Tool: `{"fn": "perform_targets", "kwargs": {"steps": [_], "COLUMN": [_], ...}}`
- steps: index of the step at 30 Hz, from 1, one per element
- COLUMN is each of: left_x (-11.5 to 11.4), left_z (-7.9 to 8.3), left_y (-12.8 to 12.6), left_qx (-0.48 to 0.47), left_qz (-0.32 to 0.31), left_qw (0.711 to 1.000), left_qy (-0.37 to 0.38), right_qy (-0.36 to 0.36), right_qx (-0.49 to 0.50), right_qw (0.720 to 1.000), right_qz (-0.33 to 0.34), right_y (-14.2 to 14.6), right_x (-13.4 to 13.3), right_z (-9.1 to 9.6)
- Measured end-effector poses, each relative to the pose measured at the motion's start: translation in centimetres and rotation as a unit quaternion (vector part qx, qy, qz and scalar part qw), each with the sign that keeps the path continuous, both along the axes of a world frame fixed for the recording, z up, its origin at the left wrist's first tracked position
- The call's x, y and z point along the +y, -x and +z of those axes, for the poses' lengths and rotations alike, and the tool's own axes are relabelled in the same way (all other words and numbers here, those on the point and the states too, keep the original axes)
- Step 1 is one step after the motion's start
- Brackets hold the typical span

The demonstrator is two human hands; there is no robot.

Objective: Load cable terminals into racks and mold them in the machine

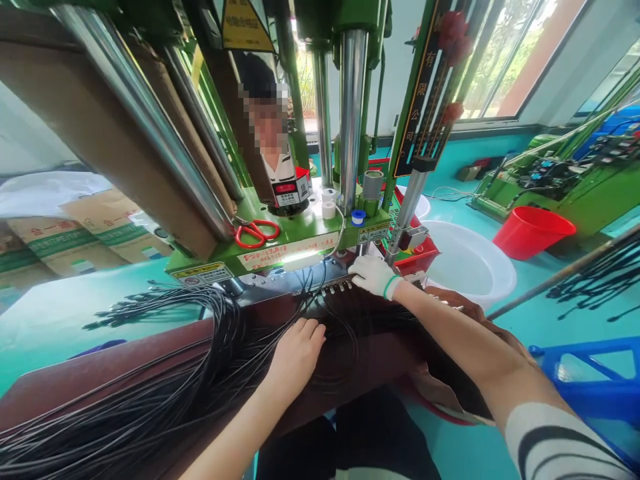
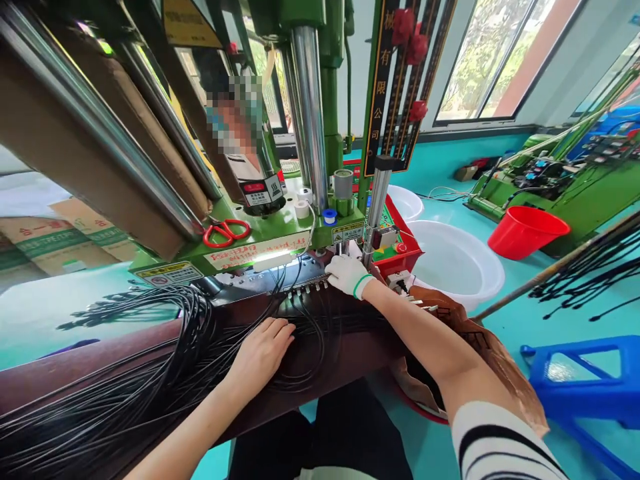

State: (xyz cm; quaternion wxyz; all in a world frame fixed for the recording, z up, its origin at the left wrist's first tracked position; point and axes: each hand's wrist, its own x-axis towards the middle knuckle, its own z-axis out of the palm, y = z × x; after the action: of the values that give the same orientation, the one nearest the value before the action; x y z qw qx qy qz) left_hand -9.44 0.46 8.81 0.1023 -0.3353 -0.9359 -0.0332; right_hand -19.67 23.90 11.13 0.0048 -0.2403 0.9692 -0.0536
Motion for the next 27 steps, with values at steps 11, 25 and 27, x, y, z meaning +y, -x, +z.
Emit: {"fn": "perform_targets", "kwargs": {"steps": [11,25,27], "left_x": [1.6,0.5,0.7], "left_z": [0.4,3.7,3.9], "left_y": [2.4,1.9,2.2], "left_qx": [-0.079,-0.082,-0.094], "left_qz": [0.089,0.144,0.158], "left_qw": [0.991,0.972,0.966], "left_qy": [0.059,0.166,0.183], "right_qy": [-0.105,-0.092,-0.093], "right_qx": [0.082,0.176,0.162], "right_qw": [0.990,0.980,0.982], "right_qz": [0.043,-0.007,-0.023], "right_y": [-9.8,-10.3,-10.6], "right_x": [3.5,2.8,2.4], "right_z": [1.0,-0.2,-0.1]}}
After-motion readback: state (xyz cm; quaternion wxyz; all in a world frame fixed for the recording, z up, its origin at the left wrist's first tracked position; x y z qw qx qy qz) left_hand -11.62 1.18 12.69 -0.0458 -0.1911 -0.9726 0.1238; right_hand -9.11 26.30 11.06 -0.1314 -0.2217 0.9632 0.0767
